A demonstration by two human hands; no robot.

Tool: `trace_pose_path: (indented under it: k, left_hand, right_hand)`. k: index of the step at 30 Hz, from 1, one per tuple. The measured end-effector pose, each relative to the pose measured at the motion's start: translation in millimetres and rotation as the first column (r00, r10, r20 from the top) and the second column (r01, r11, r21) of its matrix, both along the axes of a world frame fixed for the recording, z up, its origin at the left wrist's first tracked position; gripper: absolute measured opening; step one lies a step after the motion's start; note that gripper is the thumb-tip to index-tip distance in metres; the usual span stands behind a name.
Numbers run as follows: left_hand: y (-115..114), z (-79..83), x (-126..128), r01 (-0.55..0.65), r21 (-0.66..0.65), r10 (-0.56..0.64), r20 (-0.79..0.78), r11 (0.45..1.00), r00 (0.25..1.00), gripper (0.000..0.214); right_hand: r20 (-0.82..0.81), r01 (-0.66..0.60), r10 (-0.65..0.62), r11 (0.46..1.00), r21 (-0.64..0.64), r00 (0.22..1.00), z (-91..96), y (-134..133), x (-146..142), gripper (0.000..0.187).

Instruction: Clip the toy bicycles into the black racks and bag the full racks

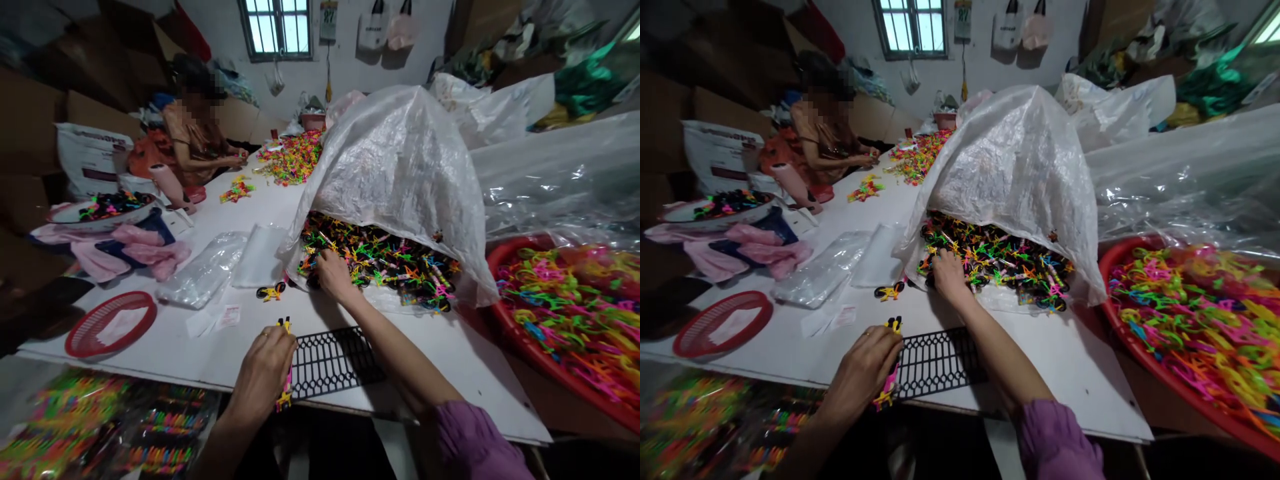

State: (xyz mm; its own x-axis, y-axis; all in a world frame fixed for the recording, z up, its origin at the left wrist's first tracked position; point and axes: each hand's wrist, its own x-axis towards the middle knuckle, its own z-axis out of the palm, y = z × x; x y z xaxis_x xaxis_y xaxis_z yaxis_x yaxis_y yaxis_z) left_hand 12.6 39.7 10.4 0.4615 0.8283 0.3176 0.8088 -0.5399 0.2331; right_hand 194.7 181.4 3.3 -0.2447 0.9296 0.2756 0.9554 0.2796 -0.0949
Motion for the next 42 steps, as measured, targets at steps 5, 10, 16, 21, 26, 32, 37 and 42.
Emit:
trace_pose_path:
  k: [5, 10, 16, 21, 26, 32, 37, 42]
  left_hand:
    - [-3, -3.7, -1, 0.046, 0.081, -0.049, 0.027, 0.996, 0.998, 0.017]
    - [-2, -0.5, -2, 0.069, 0.045, -0.07, 0.029, 0.997, 0.997, 0.019]
    - [-5, 3.7, -7, 0.056, 0.045, -0.062, 0.132, 0.997, 0.989, 0.017]
    - [-6, 1.4, -5, 0.048, -0.045, -0.045, 0.062, 0.998, 0.997, 0.019]
    - [2, -0.1, -6, 0.091, -0.059, -0.084, 0.108, 0.994, 0.991, 0.019]
    - [11, 0.7, -8, 0.084, -0.095, -0.071, 0.128, 0.992, 0.989, 0.017]
    - [8, -1.5, -8, 0.091, -0.088, -0.074, 0.173, 0.992, 0.982, 0.023]
    - [6, -0.8, -9, 0.047, -0.113, -0.025, 0.196, 0.993, 0.98, 0.023]
  right_hand:
    - [-0.047, -0.093, 0.096, 0.994, 0.056, 0.994, 19.0, 5, 1, 0.023]
    - [-0.025, -0.499, 0.498, 0.866, -0.022, 0.867, -7.5, -58, 10, 0.024]
    - [-0.204, -0.303, 0.273, 0.944, -0.13, 0.94, -34.4, -91, 9, 0.019]
    - [-0.097, -0.072, 0.044, 0.951, -0.299, 0.994, -25.5, -79, -6, 0.012]
    - [-0.574, -0.188, -0.092, 0.893, -0.408, 0.813, -20.6, -91, 1, 0.019]
    - [-0.832, -0.271, -0.242, 0.868, -0.416, 0.5, -44.0, -122, -18, 0.014]
    - [-0.868, -0.303, -0.112, 0.909, -0.286, 0.485, -57.2, -126, -35, 0.015]
    - [-0.653, -0.288, 0.048, 0.92, -0.266, 0.756, -51.8, -128, -35, 0.027]
